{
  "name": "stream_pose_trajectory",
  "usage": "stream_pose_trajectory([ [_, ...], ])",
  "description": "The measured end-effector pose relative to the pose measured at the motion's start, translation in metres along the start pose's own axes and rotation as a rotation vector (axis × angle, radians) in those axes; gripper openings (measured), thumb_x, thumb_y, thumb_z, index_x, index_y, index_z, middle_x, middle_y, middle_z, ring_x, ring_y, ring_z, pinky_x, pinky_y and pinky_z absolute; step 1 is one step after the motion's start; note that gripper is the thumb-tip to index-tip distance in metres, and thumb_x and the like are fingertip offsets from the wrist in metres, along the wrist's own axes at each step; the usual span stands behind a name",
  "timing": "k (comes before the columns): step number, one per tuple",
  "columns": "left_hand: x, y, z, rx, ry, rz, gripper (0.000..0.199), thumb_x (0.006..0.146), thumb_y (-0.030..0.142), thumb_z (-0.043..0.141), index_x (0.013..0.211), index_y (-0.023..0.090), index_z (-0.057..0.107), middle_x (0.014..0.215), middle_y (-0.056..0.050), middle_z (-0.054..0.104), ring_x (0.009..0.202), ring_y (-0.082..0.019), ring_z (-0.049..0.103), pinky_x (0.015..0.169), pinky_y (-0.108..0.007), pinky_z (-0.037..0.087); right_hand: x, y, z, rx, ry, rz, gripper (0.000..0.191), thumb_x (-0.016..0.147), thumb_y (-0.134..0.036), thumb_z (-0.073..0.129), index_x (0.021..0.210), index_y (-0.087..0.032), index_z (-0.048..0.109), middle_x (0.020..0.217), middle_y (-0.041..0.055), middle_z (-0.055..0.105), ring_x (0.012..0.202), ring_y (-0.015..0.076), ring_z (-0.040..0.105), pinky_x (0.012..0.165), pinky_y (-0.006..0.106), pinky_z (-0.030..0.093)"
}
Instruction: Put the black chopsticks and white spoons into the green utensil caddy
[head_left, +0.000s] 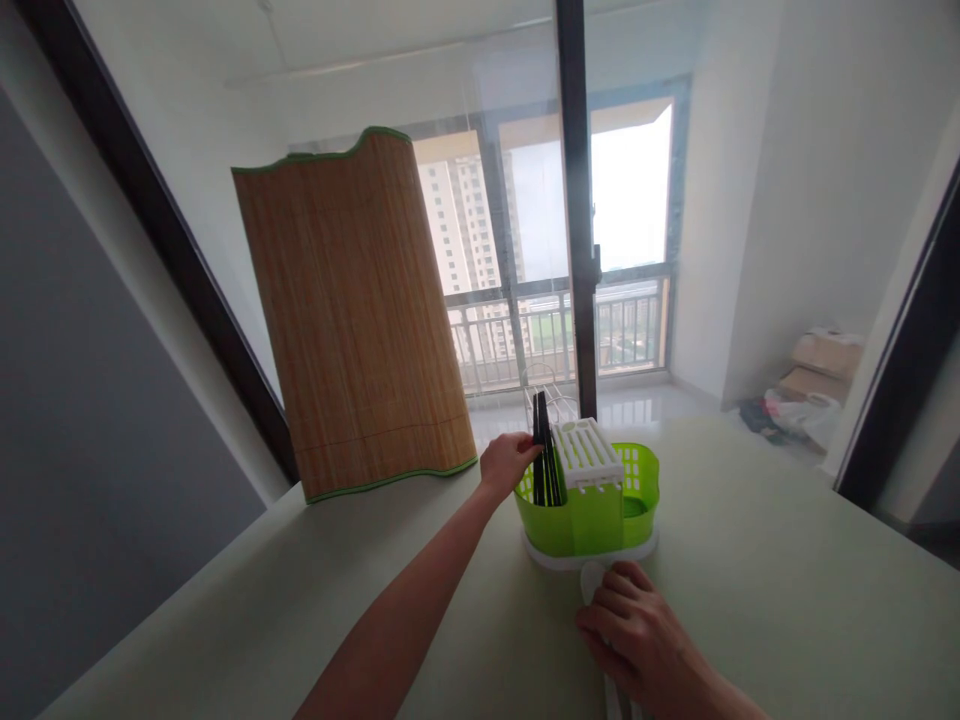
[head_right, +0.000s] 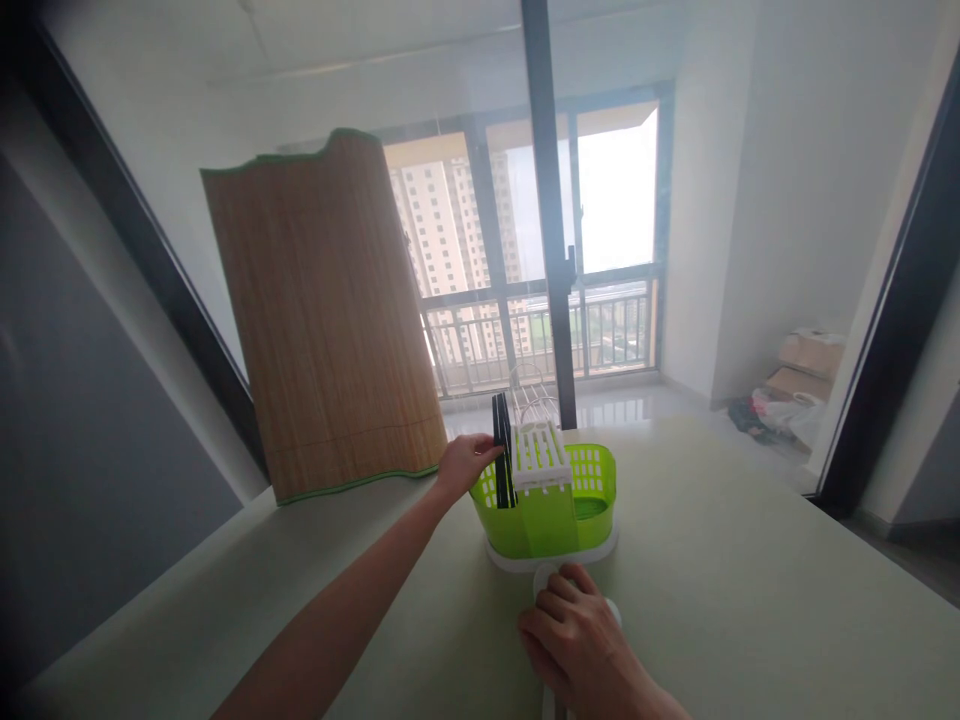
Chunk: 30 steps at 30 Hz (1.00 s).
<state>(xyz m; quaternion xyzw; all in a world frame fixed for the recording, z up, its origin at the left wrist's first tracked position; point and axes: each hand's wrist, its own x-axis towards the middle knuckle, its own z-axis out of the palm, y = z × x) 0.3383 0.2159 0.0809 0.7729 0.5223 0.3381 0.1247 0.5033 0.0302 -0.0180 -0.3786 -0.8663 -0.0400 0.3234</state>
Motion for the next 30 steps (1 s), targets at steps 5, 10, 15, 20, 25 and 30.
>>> stream_pose_trajectory([
  [5,-0.005,0.004,-0.004,0.005,0.037,0.002,0.026,0.080,0.040,0.064,0.098,0.024,0.073,0.092,-0.003,0.075,0.084,-0.020,0.067,0.067,-0.027,0.045,-0.001,0.005,-0.001,0.012,0.040,0.026,0.016,0.091,-0.014,0.047,0.085,-0.021,0.061,0.071,0.0015,0.060,0.072,0.0190,0.051,0.076,0.037,0.034],
  [10,-0.047,0.013,-0.013,-0.070,0.347,0.103,0.027,0.090,0.036,0.051,0.106,0.021,0.067,0.101,-0.005,0.069,0.077,-0.013,0.061,0.068,-0.024,0.046,-0.003,0.014,-0.009,0.026,0.116,0.147,0.016,0.093,-0.017,0.048,0.083,-0.021,0.060,0.073,0.0008,0.061,0.073,0.0179,0.054,0.077,0.034,0.034],
  [15,-0.118,0.014,0.011,-0.135,0.214,0.151,0.026,0.091,0.036,0.048,0.087,0.019,0.067,0.070,0.001,0.065,0.058,-0.010,0.053,0.059,-0.021,0.040,-0.006,0.024,-0.015,-0.025,0.210,0.336,0.026,0.097,-0.029,0.046,0.075,-0.021,0.057,0.066,0.0000,0.059,0.064,0.0175,0.054,0.067,0.031,0.034],
  [20,-0.148,0.010,0.055,-0.022,-0.158,-0.015,0.024,0.087,0.037,0.051,0.090,0.022,0.070,0.069,0.000,0.070,0.063,-0.014,0.062,0.059,-0.024,0.038,-0.009,0.025,-0.011,-0.036,0.193,0.333,0.027,0.096,-0.031,0.046,0.073,-0.022,0.056,0.065,-0.0004,0.059,0.062,0.0172,0.054,0.065,0.030,0.035],
  [25,-0.146,0.011,0.070,0.098,-0.350,-0.033,0.025,0.083,0.041,0.055,0.085,0.022,0.072,0.075,-0.003,0.071,0.071,-0.019,0.065,0.059,-0.027,0.037,-0.009,0.024,-0.004,-0.056,0.148,0.238,0.025,0.096,-0.026,0.047,0.074,-0.022,0.057,0.069,0.0006,0.062,0.067,0.0180,0.057,0.069,0.031,0.037],
  [30,-0.145,0.011,0.068,0.137,-0.364,-0.063,0.019,0.080,0.030,0.054,0.081,0.022,0.071,0.075,-0.002,0.071,0.070,-0.018,0.063,0.057,-0.026,0.034,-0.009,0.024,-0.004,-0.059,0.112,0.206,0.022,0.095,-0.024,0.048,0.075,-0.021,0.057,0.068,0.0006,0.061,0.068,0.0183,0.058,0.070,0.032,0.037],
])
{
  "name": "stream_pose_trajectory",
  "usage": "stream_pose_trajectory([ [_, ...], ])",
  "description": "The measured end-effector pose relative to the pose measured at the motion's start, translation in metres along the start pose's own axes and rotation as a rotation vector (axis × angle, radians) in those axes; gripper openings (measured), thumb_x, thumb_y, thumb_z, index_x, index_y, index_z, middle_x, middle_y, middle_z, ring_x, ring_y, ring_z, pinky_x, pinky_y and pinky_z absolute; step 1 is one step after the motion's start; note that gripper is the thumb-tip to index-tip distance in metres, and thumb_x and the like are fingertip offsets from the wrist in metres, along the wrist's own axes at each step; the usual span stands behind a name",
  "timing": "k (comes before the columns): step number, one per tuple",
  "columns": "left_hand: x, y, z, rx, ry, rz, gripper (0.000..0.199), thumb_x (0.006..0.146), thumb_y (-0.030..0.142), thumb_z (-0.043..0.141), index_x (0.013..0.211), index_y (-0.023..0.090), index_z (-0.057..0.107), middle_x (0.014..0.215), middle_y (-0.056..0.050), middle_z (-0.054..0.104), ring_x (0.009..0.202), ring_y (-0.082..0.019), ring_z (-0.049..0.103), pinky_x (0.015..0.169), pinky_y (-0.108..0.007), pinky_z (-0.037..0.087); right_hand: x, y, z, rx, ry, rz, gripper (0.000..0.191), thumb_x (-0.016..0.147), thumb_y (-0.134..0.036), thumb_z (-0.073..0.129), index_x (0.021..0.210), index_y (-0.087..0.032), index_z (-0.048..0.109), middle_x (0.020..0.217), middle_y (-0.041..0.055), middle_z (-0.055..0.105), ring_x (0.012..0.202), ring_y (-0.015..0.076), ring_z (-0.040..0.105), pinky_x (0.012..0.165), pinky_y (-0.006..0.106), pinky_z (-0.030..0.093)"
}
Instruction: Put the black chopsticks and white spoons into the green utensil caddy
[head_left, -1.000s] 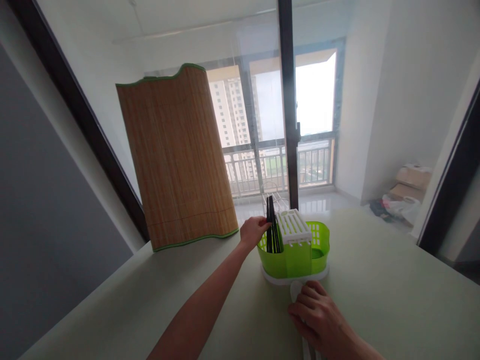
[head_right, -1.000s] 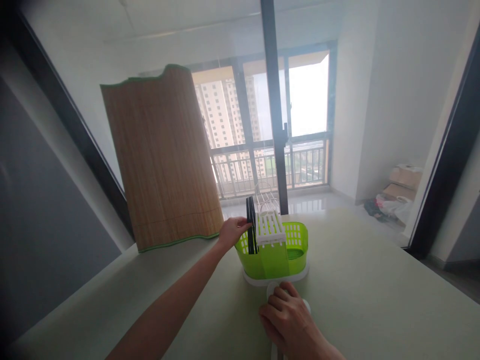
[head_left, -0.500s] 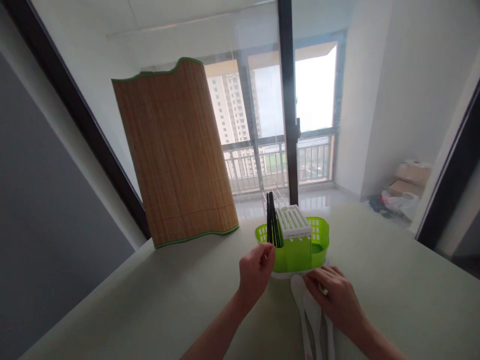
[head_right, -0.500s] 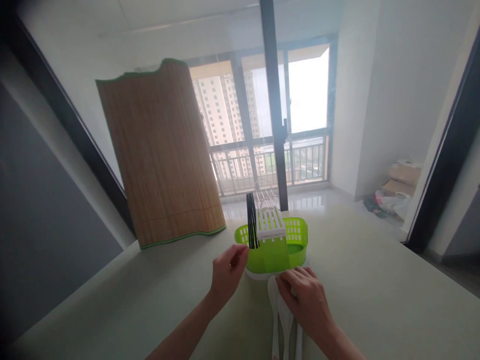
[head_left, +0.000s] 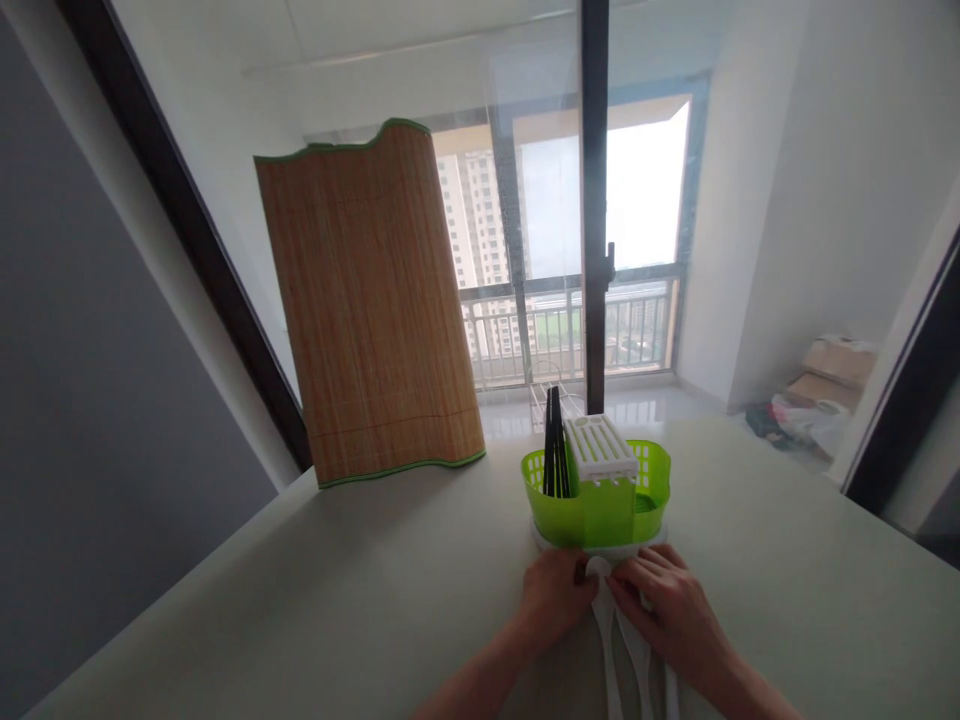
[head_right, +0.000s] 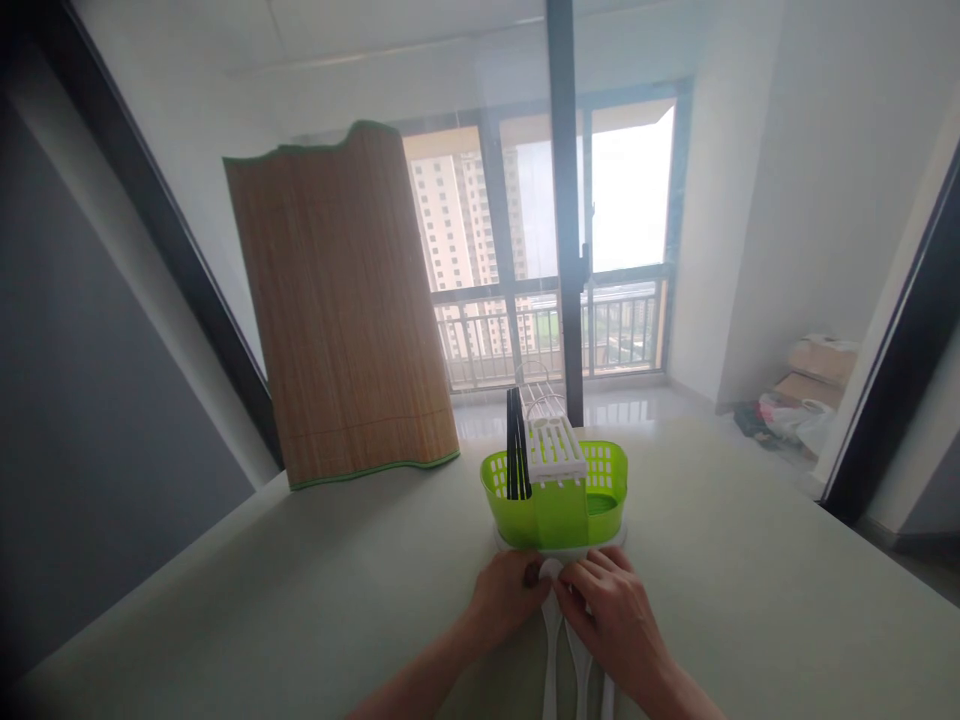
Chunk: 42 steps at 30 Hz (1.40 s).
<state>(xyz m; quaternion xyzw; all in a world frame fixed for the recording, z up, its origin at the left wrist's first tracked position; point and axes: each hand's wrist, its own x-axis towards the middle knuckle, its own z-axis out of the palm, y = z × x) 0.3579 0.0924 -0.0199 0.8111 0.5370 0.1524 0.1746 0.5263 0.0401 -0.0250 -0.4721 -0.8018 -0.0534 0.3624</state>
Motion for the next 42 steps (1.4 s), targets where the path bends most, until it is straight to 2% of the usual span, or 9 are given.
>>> stream_pose_trajectory([
  [4,-0.001,-0.005,-0.017,0.040,0.041,-0.012,0.019,0.080,0.030,0.054,0.077,0.022,0.070,0.075,-0.002,0.071,0.070,-0.016,0.062,0.056,-0.025,0.032,0.001,-0.001,-0.002,-0.009,0.009,-0.015,0.023,0.094,-0.024,0.049,0.072,-0.022,0.056,0.065,-0.0001,0.059,0.065,0.0176,0.057,0.069,0.032,0.037],
  [9,-0.013,0.002,-0.073,0.013,0.206,0.067,0.021,0.083,0.035,0.054,0.075,0.022,0.068,0.067,0.001,0.067,0.060,-0.013,0.058,0.053,-0.023,0.030,0.001,-0.002,-0.001,-0.004,0.000,-0.018,0.022,0.093,-0.021,0.048,0.072,-0.021,0.053,0.065,-0.0008,0.058,0.065,0.0171,0.055,0.071,0.032,0.036],
  [16,-0.022,0.018,-0.156,-0.047,0.940,0.263,0.022,0.088,0.038,0.055,0.086,0.020,0.066,0.065,0.004,0.062,0.054,-0.008,0.050,0.055,-0.019,0.035,0.000,-0.002,0.001,0.014,-0.016,-0.033,0.022,0.094,-0.020,0.046,0.073,-0.021,0.053,0.066,-0.0010,0.058,0.066,0.0170,0.055,0.072,0.033,0.036],
  [20,0.003,0.017,-0.180,-0.012,1.122,0.337,0.024,0.091,0.038,0.053,0.089,0.019,0.066,0.068,0.004,0.062,0.056,-0.007,0.050,0.057,-0.019,0.036,0.000,-0.001,0.001,0.022,-0.013,-0.025,0.022,0.094,-0.020,0.047,0.073,-0.021,0.052,0.066,-0.0012,0.057,0.066,0.0171,0.055,0.072,0.033,0.036],
  [24,0.036,0.011,-0.180,0.051,1.107,0.341,0.028,0.092,0.040,0.049,0.094,0.018,0.066,0.074,0.001,0.065,0.060,-0.009,0.055,0.059,-0.021,0.037,0.001,-0.001,-0.001,0.028,-0.007,-0.022,0.022,0.094,-0.020,0.047,0.073,-0.021,0.052,0.067,-0.0011,0.058,0.067,0.0173,0.055,0.072,0.033,0.035],
  [29,0.063,0.000,-0.153,0.196,0.845,0.223,0.027,0.094,0.039,0.045,0.100,0.022,0.066,0.080,0.000,0.070,0.065,-0.011,0.059,0.059,-0.023,0.034,0.001,-0.002,-0.001,0.020,0.008,-0.007,0.022,0.094,-0.019,0.048,0.073,-0.021,0.051,0.067,-0.0017,0.057,0.067,0.0175,0.054,0.072,0.033,0.034],
  [35,0.074,-0.014,-0.124,0.310,0.596,0.131,0.028,0.095,0.039,0.041,0.096,0.024,0.064,0.085,0.000,0.069,0.072,-0.015,0.061,0.057,-0.025,0.031,0.001,-0.002,0.000,0.033,0.000,-0.013,0.023,0.095,-0.019,0.047,0.072,-0.021,0.048,0.067,-0.0020,0.056,0.067,0.0172,0.052,0.072,0.033,0.033],
  [39,0.078,-0.020,-0.117,0.319,0.541,0.099,0.029,0.095,0.039,0.040,0.093,0.023,0.063,0.088,-0.001,0.067,0.069,-0.015,0.059,0.053,-0.025,0.028,0.002,-0.003,-0.002,0.036,-0.018,-0.018,0.021,0.095,-0.020,0.046,0.074,-0.021,0.051,0.068,-0.0011,0.056,0.069,0.0178,0.052,0.073,0.033,0.032],
  [42,0.076,-0.021,-0.118,0.277,0.586,0.090,0.025,0.092,0.039,0.045,0.102,0.024,0.062,0.089,-0.001,0.065,0.069,-0.015,0.059,0.052,-0.025,0.028,0.003,-0.003,-0.003,0.034,-0.015,-0.004,0.022,0.095,-0.020,0.045,0.075,-0.020,0.052,0.068,-0.0008,0.057,0.070,0.0180,0.053,0.073,0.034,0.031],
])
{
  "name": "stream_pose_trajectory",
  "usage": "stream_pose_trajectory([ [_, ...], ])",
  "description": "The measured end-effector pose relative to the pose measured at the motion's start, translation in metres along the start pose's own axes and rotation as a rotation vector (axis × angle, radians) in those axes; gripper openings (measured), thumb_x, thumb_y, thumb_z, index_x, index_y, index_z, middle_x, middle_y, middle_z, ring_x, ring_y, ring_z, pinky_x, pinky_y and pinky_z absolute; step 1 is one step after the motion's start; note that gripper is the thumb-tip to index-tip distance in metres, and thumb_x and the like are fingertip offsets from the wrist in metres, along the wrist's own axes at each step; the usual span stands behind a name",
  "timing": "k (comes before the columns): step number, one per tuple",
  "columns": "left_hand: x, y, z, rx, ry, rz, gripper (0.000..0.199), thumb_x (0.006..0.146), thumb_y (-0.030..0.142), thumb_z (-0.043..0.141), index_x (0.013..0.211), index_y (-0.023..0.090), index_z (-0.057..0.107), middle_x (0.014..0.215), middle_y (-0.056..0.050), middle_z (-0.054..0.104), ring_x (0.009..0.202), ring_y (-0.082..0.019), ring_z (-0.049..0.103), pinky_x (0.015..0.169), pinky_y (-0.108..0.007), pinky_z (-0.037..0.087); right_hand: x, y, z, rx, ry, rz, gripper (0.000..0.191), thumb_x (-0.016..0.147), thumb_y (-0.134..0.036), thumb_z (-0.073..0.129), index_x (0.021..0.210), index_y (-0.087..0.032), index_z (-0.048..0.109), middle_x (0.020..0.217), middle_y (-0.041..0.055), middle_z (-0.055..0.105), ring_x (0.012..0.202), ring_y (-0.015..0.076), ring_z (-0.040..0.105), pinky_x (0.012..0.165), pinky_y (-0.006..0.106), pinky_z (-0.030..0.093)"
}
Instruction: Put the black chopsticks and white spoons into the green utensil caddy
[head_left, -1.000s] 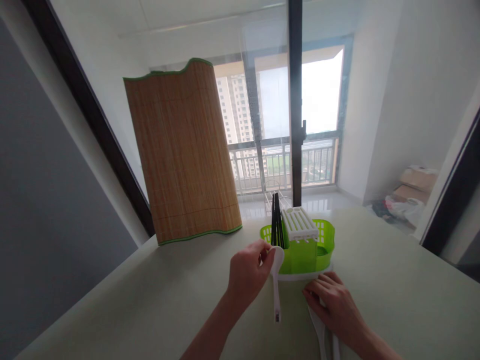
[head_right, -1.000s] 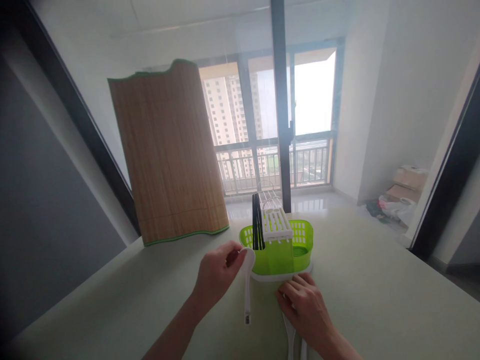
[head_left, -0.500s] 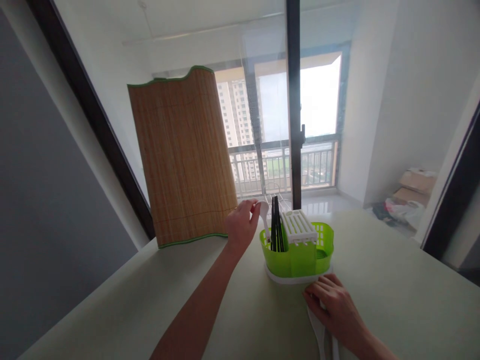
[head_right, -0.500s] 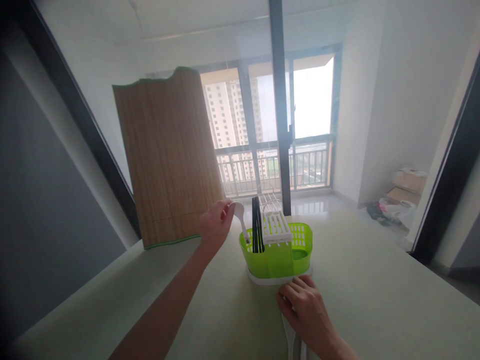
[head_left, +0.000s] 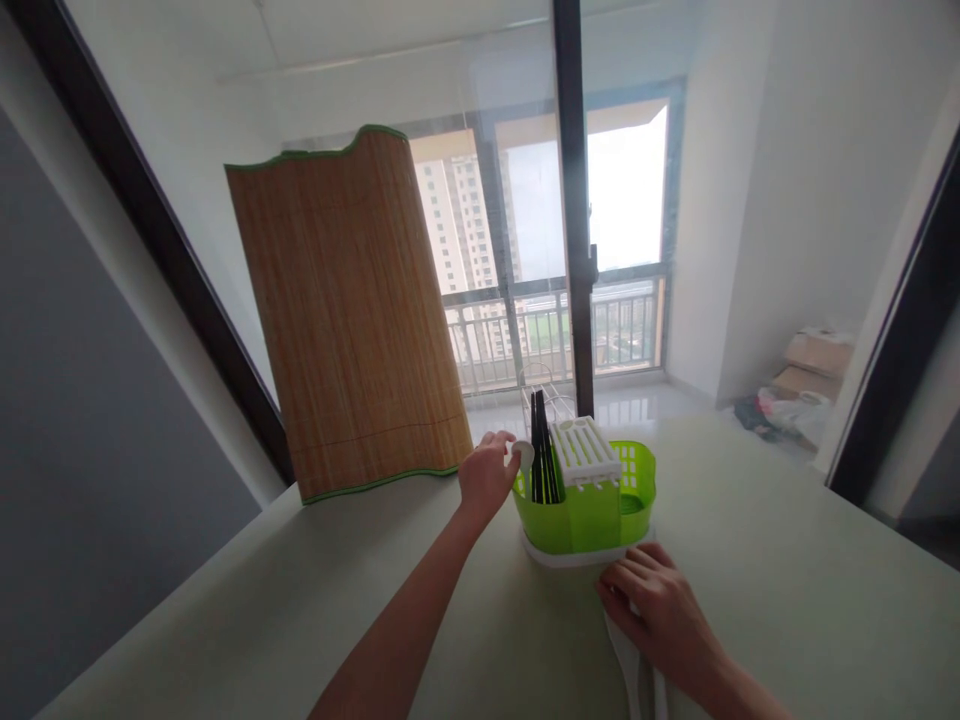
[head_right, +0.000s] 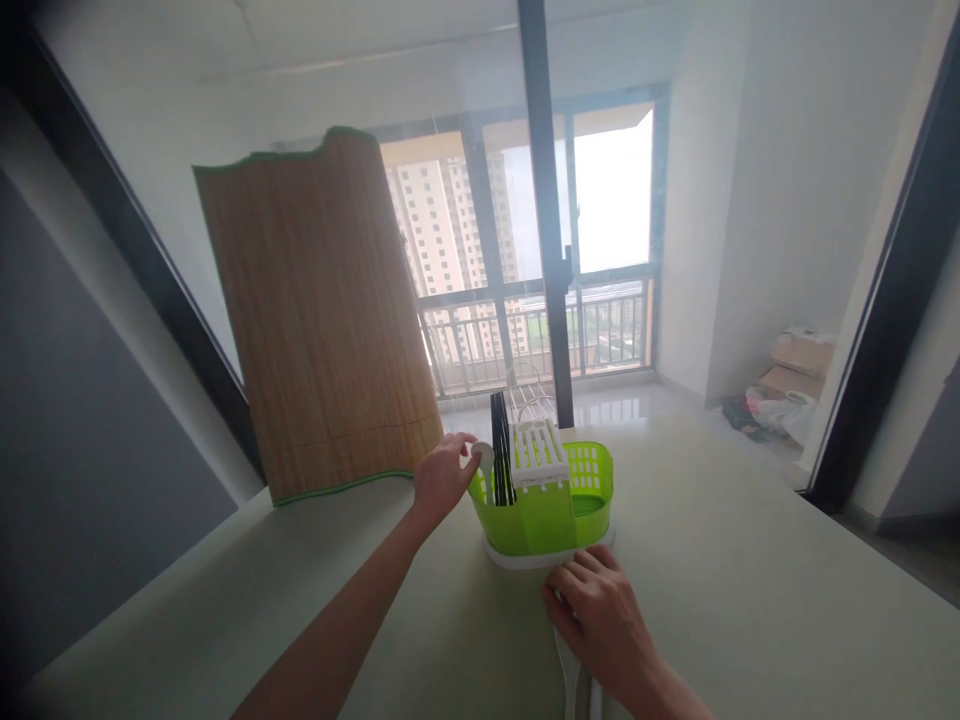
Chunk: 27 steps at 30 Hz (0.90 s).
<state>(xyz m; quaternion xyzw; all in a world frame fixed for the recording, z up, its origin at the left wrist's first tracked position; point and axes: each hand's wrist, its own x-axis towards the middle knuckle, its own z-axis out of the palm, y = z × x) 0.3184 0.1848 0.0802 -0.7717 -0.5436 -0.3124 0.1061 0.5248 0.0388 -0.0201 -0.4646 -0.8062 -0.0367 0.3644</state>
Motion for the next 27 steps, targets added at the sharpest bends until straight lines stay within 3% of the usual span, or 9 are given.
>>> stream_pose_trajectory([
  [4,-0.025,0.008,-0.002,-0.150,0.193,-0.049,0.023,0.088,0.034,0.052,0.106,0.023,0.060,0.084,0.001,0.063,0.069,-0.013,0.058,0.056,-0.023,0.033,0.000,0.005,-0.003,-0.030,0.034,0.076,0.023,0.096,-0.024,0.046,0.075,-0.020,0.054,0.070,-0.0001,0.059,0.071,0.0184,0.053,0.073,0.033,0.031],
  [6,-0.050,0.017,0.002,-0.269,0.201,-0.042,0.017,0.088,0.031,0.050,0.097,0.022,0.061,0.077,0.002,0.062,0.067,-0.012,0.058,0.058,-0.022,0.035,0.000,0.010,-0.006,-0.046,0.061,0.125,0.023,0.097,-0.027,0.047,0.077,-0.021,0.056,0.071,0.0001,0.060,0.071,0.0186,0.054,0.073,0.033,0.031],
  [8,-0.079,0.029,0.011,-0.387,0.076,-0.009,0.015,0.088,0.029,0.050,0.093,0.021,0.061,0.072,0.002,0.062,0.064,-0.011,0.057,0.059,-0.022,0.036,0.001,0.014,-0.007,-0.056,0.085,0.169,0.025,0.097,-0.030,0.047,0.076,-0.021,0.057,0.071,-0.0001,0.061,0.071,0.0186,0.054,0.072,0.032,0.031],
  [10,-0.106,0.042,0.024,-0.459,-0.132,0.015,0.016,0.086,0.029,0.051,0.094,0.022,0.063,0.070,0.003,0.063,0.061,-0.011,0.056,0.058,-0.023,0.037,0.001,0.017,-0.008,-0.064,0.099,0.206,0.025,0.096,-0.032,0.048,0.075,-0.022,0.058,0.071,-0.0004,0.061,0.070,0.0187,0.053,0.071,0.032,0.031],
  [13,-0.130,0.059,0.041,-0.514,-0.396,-0.025,0.022,0.082,0.033,0.057,0.100,0.025,0.066,0.070,0.003,0.067,0.061,-0.013,0.059,0.060,-0.025,0.038,0.001,0.021,-0.008,-0.073,0.099,0.242,0.025,0.095,-0.032,0.048,0.075,-0.022,0.058,0.070,-0.0009,0.062,0.069,0.0191,0.053,0.071,0.032,0.031],
  [16,-0.138,0.068,0.049,-0.558,-0.521,-0.043,0.024,0.078,0.038,0.061,0.097,0.026,0.069,0.070,0.002,0.068,0.063,-0.014,0.060,0.060,-0.025,0.038,0.000,0.022,-0.007,-0.076,0.076,0.253,0.024,0.095,-0.032,0.048,0.076,-0.022,0.059,0.071,-0.0007,0.062,0.070,0.0195,0.054,0.072,0.032,0.031],
  [20,-0.141,0.072,0.051,-0.494,-0.616,-0.029,0.018,0.077,0.036,0.059,0.072,0.021,0.069,0.063,0.001,0.063,0.057,-0.013,0.053,0.055,-0.026,0.032,-0.002,0.023,-0.004,-0.084,0.059,0.252,0.026,0.096,-0.033,0.047,0.075,-0.022,0.059,0.070,-0.0002,0.062,0.070,0.0194,0.055,0.073,0.032,0.032],
  [24,-0.139,0.069,0.047,-0.528,-0.581,-0.060,0.016,0.076,0.030,0.059,0.065,0.019,0.064,0.058,0.002,0.058,0.054,-0.011,0.048,0.052,-0.024,0.028,-0.004,0.024,-0.003,-0.077,0.049,0.233,0.026,0.096,-0.033,0.047,0.075,-0.022,0.059,0.071,0.0000,0.062,0.070,0.0191,0.055,0.073,0.032,0.033],
  [27,-0.130,0.064,0.027,-0.585,-0.450,-0.028,0.014,0.077,0.026,0.059,0.066,0.018,0.061,0.055,0.005,0.055,0.051,-0.008,0.046,0.051,-0.022,0.029,-0.004,0.024,-0.003,-0.070,0.049,0.222,0.025,0.095,-0.032,0.049,0.076,-0.022,0.059,0.072,-0.0002,0.063,0.071,0.0189,0.056,0.073,0.032,0.033],
])
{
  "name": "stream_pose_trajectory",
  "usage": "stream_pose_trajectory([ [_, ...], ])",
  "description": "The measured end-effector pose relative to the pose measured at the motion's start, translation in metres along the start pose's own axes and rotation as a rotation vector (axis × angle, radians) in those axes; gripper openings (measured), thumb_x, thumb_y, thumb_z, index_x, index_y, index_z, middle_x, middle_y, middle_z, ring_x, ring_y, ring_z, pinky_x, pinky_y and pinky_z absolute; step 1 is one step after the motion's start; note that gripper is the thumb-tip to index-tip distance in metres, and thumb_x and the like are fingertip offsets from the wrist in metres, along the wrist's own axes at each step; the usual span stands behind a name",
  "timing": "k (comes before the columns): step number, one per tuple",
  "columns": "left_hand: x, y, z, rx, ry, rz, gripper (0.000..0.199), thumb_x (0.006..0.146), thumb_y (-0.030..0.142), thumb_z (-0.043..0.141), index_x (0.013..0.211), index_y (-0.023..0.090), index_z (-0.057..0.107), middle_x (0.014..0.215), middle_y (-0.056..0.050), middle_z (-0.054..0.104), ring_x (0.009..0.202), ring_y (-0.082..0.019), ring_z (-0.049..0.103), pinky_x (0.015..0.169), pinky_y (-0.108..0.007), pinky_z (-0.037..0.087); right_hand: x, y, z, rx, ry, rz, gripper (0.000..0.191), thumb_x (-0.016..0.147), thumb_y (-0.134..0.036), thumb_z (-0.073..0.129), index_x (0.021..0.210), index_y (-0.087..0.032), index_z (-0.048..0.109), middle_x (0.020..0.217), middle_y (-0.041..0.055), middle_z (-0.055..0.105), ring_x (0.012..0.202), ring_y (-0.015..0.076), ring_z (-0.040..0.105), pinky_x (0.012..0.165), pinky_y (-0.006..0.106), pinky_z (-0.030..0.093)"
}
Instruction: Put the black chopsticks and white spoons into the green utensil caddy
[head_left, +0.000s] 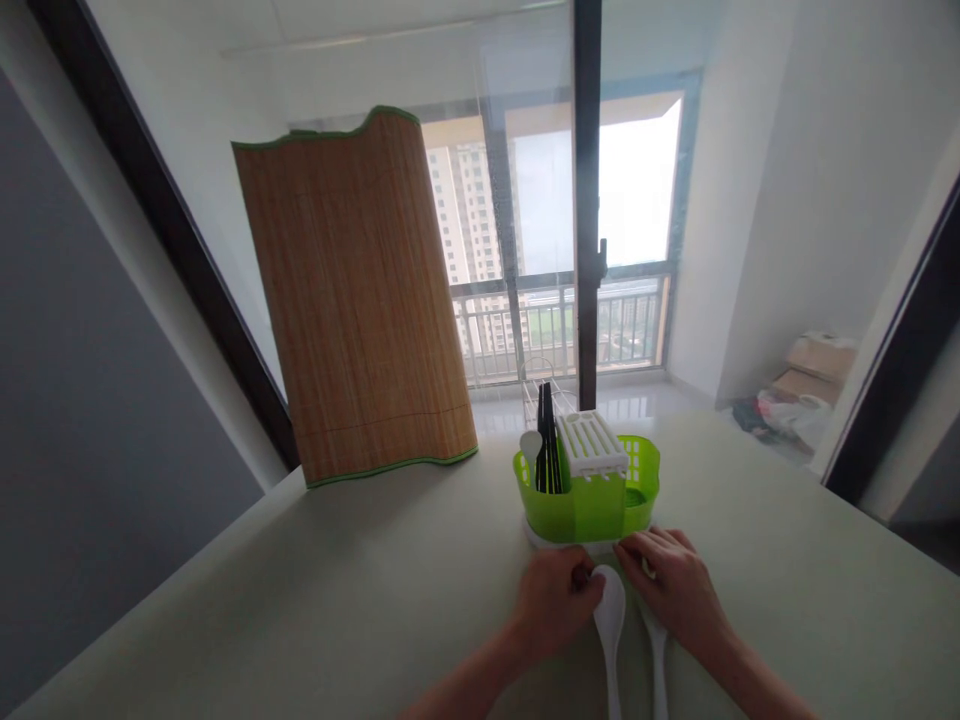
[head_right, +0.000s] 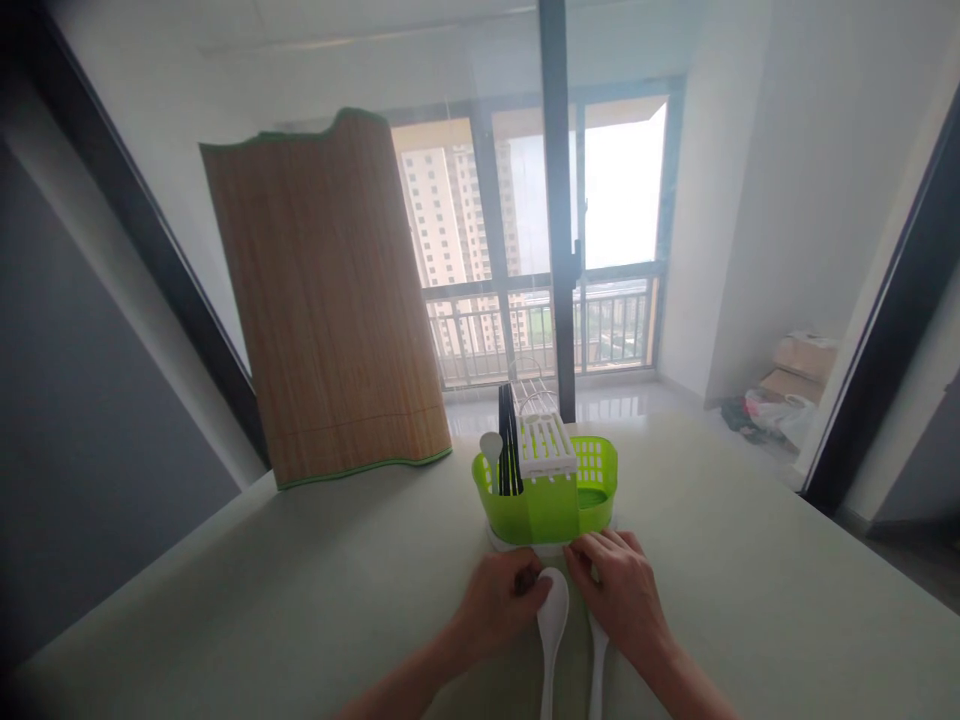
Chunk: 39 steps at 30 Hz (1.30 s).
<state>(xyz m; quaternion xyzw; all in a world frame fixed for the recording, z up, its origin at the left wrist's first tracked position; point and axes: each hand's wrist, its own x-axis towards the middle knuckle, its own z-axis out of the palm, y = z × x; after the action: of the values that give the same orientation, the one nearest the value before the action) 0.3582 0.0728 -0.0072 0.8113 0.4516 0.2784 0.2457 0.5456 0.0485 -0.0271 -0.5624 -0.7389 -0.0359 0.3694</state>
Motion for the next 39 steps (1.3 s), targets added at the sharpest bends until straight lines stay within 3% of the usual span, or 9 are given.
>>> stream_pose_trajectory([
  [3,-0.002,0.017,-0.040,-0.003,0.207,0.185,0.016,0.083,0.028,0.057,0.072,0.018,0.061,0.055,0.006,0.053,0.049,-0.006,0.043,0.050,-0.019,0.032,0.000,-0.001,0.000,0.005,-0.004,-0.017,0.024,0.095,-0.031,0.049,0.077,-0.022,0.060,0.073,-0.0004,0.063,0.072,0.0187,0.057,0.073,0.032,0.033],
  [6,-0.002,0.034,-0.085,0.073,0.580,0.354,0.013,0.085,0.029,0.059,0.079,0.019,0.064,0.056,0.007,0.054,0.048,-0.006,0.044,0.051,-0.018,0.035,0.001,-0.003,0.001,0.000,-0.008,-0.039,0.025,0.096,-0.031,0.047,0.077,-0.022,0.060,0.072,-0.0005,0.063,0.071,0.0181,0.057,0.074,0.033,0.034],
  [9,0.005,0.044,-0.119,0.150,0.961,0.395,0.009,0.085,0.027,0.061,0.084,0.019,0.065,0.058,0.007,0.056,0.049,-0.005,0.046,0.052,-0.016,0.037,0.000,-0.004,0.002,-0.005,-0.016,-0.057,0.025,0.096,-0.030,0.047,0.076,-0.022,0.059,0.071,-0.0003,0.062,0.070,0.0179,0.056,0.074,0.033,0.034],
  [12,0.021,0.044,-0.137,0.207,1.105,0.373,0.015,0.087,0.031,0.059,0.087,0.018,0.066,0.061,0.006,0.059,0.050,-0.005,0.048,0.053,-0.016,0.039,0.000,-0.005,0.002,-0.009,-0.027,-0.062,0.025,0.096,-0.029,0.047,0.075,-0.021,0.059,0.072,0.0001,0.063,0.070,0.0180,0.057,0.074,0.034,0.035],
  [17,0.056,0.026,-0.136,0.310,1.011,0.332,0.027,0.090,0.040,0.053,0.088,0.017,0.067,0.062,0.004,0.061,0.054,-0.007,0.052,0.056,-0.019,0.039,0.002,-0.005,0.002,-0.010,-0.021,-0.071,0.026,0.097,-0.028,0.045,0.075,-0.021,0.058,0.072,0.0007,0.063,0.071,0.0184,0.057,0.074,0.034,0.035],
  [25,0.087,-0.015,-0.105,0.363,0.751,0.267,0.025,0.092,0.038,0.050,0.094,0.019,0.067,0.066,0.003,0.064,0.057,-0.008,0.056,0.056,-0.019,0.034,0.000,-0.008,0.000,-0.017,-0.041,-0.081,0.024,0.097,-0.026,0.046,0.077,-0.021,0.058,0.075,0.0012,0.064,0.074,0.0194,0.057,0.075,0.035,0.035],
  [34,0.091,-0.027,-0.091,0.354,0.555,0.103,0.030,0.089,0.037,0.052,0.116,0.025,0.058,0.069,0.007,0.063,0.056,-0.009,0.055,0.053,-0.020,0.031,0.003,-0.008,-0.001,-0.025,-0.042,-0.094,0.024,0.096,-0.026,0.047,0.075,-0.021,0.058,0.073,0.0009,0.063,0.072,0.0187,0.057,0.075,0.034,0.035],
  [37,0.075,-0.021,-0.087,0.280,0.641,0.063,0.029,0.089,0.039,0.051,0.112,0.023,0.058,0.066,0.006,0.060,0.057,-0.010,0.055,0.055,-0.021,0.036,0.003,-0.006,-0.001,-0.040,-0.036,-0.091,0.023,0.095,-0.025,0.048,0.076,-0.022,0.060,0.073,0.0008,0.064,0.073,0.0189,0.058,0.075,0.034,0.035],
  [39,0.049,-0.016,-0.076,0.245,0.586,0.088,0.029,0.092,0.041,0.044,0.107,0.022,0.060,0.064,0.004,0.058,0.057,-0.010,0.055,0.057,-0.022,0.041,0.003,-0.003,-0.002,-0.058,-0.041,-0.074,0.022,0.095,-0.025,0.047,0.077,-0.022,0.061,0.074,0.0009,0.064,0.075,0.0194,0.058,0.075,0.034,0.036],
])
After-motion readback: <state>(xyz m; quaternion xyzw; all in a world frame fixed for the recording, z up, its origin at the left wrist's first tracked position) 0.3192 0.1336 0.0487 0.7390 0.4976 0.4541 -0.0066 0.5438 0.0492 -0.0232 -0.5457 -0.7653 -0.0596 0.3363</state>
